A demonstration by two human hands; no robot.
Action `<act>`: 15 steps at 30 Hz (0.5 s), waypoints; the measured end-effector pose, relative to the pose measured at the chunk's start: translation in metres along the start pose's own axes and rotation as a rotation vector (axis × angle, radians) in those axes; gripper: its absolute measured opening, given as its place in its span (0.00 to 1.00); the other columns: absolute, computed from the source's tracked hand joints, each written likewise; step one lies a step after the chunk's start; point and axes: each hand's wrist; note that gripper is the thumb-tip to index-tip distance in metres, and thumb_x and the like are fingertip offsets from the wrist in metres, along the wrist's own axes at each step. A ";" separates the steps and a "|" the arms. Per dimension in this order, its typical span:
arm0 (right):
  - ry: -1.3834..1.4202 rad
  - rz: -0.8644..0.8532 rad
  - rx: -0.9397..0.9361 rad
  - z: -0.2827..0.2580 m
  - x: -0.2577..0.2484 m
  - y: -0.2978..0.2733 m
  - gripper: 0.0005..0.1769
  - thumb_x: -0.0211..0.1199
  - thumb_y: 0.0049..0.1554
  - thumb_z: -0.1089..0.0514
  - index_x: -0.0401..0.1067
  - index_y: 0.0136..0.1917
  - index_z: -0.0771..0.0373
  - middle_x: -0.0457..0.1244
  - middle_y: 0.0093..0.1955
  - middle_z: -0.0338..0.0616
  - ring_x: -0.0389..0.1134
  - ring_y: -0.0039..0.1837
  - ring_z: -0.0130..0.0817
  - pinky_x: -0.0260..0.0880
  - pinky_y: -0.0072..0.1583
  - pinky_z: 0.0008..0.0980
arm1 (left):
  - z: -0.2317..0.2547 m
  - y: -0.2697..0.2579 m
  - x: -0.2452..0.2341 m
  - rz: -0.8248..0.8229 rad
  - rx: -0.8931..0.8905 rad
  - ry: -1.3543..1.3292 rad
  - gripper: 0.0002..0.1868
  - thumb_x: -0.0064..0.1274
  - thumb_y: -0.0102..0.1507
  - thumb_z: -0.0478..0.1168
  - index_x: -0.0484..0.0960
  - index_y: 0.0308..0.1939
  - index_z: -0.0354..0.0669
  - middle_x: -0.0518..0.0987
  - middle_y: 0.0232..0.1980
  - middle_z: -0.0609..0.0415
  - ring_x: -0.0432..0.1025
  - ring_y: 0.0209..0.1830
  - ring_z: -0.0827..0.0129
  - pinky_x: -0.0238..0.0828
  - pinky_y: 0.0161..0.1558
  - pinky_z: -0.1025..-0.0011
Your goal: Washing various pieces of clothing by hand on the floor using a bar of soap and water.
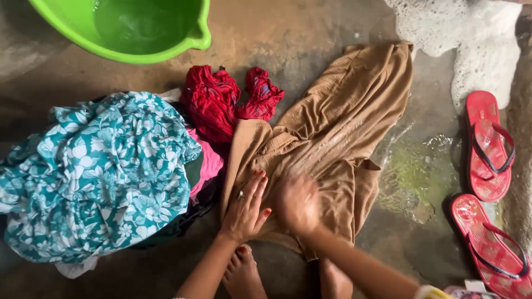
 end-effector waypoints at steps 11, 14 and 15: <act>0.091 0.325 -0.017 0.069 -0.089 0.035 0.29 0.58 0.55 0.40 0.65 0.67 0.50 0.59 0.65 0.52 0.59 0.67 0.49 0.58 0.67 0.59 | -0.004 0.006 0.002 -0.035 -0.031 0.059 0.38 0.40 0.71 0.52 0.53 0.78 0.31 0.52 0.82 0.41 0.49 0.82 0.48 0.56 0.73 0.58; 0.105 0.547 -0.060 0.031 -0.048 0.003 0.25 0.61 0.51 0.45 0.67 0.61 0.54 0.61 0.60 0.49 0.61 0.65 0.52 0.58 0.67 0.69 | 0.004 0.005 0.000 -0.075 -0.050 0.044 0.38 0.41 0.69 0.51 0.53 0.78 0.32 0.52 0.82 0.41 0.50 0.82 0.49 0.57 0.71 0.56; 0.015 0.574 -0.189 0.016 -0.047 -0.011 0.25 0.62 0.47 0.42 0.68 0.54 0.54 0.63 0.53 0.47 0.62 0.63 0.55 0.56 0.65 0.82 | 0.006 0.007 -0.002 -0.067 -0.024 0.054 0.38 0.42 0.69 0.51 0.53 0.77 0.32 0.53 0.82 0.41 0.50 0.81 0.49 0.56 0.71 0.55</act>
Point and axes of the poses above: each hand's wrist, its own y-axis towards the middle knuckle, its own x-axis out of the palm, z = x × y
